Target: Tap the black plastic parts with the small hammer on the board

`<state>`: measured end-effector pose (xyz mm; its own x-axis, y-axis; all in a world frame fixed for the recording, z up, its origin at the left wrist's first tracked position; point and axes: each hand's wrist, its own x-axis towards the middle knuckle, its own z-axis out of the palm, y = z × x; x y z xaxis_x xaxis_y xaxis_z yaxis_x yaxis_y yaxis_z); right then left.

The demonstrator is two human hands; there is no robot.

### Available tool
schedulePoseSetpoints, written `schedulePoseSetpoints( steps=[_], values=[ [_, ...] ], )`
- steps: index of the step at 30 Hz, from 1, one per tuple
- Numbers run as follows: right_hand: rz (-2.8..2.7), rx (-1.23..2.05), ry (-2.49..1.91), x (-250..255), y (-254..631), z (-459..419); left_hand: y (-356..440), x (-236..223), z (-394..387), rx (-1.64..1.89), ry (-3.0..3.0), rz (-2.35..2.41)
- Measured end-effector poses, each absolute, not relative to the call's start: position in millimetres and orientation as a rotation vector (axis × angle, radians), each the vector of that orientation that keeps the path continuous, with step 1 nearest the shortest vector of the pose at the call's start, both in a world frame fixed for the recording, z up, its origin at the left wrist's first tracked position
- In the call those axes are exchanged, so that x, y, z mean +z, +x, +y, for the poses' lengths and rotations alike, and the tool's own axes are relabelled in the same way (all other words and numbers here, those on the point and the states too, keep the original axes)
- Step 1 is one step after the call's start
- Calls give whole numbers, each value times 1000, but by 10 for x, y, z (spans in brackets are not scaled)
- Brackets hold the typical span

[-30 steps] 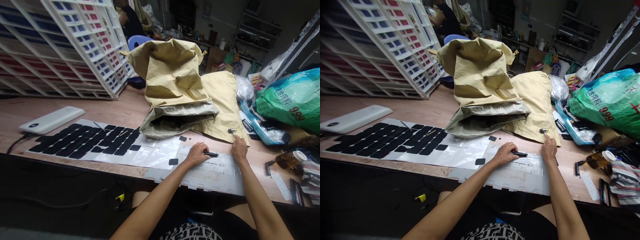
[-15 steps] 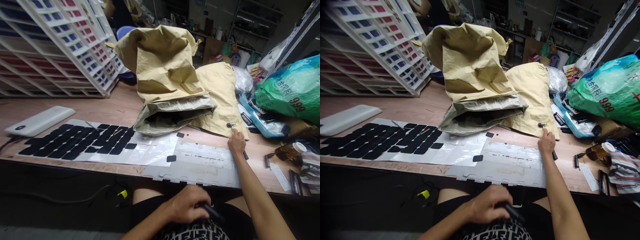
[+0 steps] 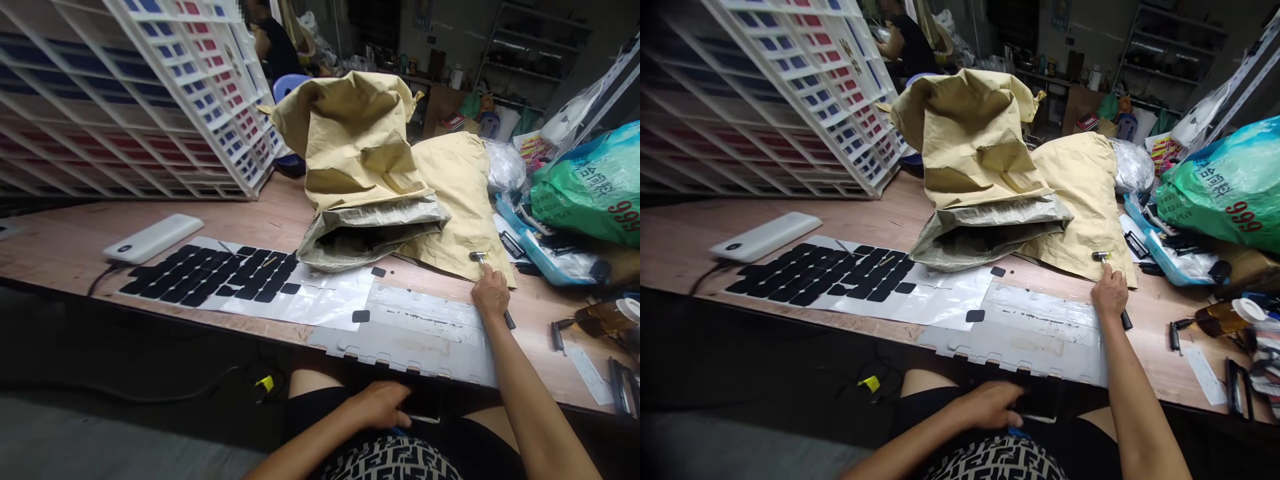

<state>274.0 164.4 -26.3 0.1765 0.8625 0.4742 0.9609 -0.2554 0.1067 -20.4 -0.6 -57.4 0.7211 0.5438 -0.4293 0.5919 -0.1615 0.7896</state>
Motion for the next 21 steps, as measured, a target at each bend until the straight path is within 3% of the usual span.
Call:
schedulePoseSetpoints(
  steps=[4,7,10,12,17,21],
  values=[
    [-1758,-702,-2215,-278,2743,1661,-447,191,429,94,1701,560],
    [-1760,-715,-2215,-282,2746,1664,-608,466,1121,561,1716,1143],
    [-1763,-703,-2219,-283,2750,1665,-705,397,1864,841,1748,1842],
    [-1762,-688,-2219,-283,2753,1666,-743,269,2241,736,1800,2082],
    [-1761,-641,-2215,-279,2746,1660,-811,78,2552,315,1891,2159],
    [-1745,-601,-2229,-273,2724,1649,-737,84,2246,510,2004,2168]
  ],
)
